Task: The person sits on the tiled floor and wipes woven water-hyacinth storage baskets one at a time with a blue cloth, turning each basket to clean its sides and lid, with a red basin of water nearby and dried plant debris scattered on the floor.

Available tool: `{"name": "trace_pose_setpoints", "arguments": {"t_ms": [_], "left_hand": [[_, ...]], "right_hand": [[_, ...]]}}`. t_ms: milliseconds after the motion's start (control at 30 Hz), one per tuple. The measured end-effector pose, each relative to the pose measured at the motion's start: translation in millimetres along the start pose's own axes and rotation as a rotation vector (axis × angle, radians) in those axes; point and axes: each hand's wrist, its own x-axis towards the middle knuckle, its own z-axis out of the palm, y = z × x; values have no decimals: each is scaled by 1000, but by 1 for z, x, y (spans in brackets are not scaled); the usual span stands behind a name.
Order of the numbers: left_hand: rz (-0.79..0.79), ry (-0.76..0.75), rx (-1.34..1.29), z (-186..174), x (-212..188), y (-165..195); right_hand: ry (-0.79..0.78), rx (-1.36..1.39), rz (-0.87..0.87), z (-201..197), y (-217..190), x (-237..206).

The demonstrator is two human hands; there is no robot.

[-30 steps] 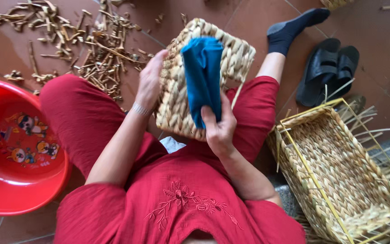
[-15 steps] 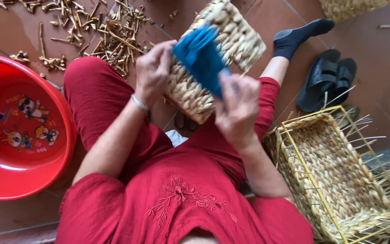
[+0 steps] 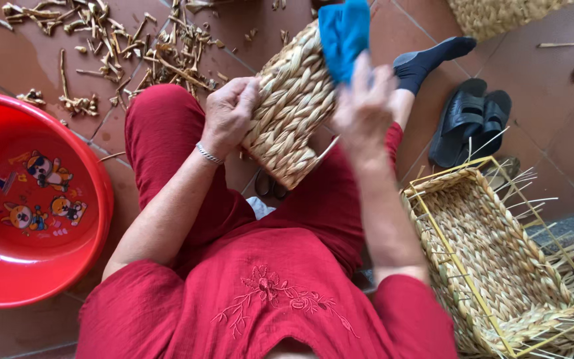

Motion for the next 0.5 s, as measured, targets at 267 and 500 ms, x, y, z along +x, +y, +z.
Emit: {"name": "trace_pose_setpoints", "arguments": {"t_ms": [267,500], "left_hand": [[-157,-28,-257,-27,29,-39],[-60,-35,-70,-14,16,-27]], "right_hand": [[-214,216,-303,-44,-110,-70],[-47,-98,-27,30,8,7]]}}
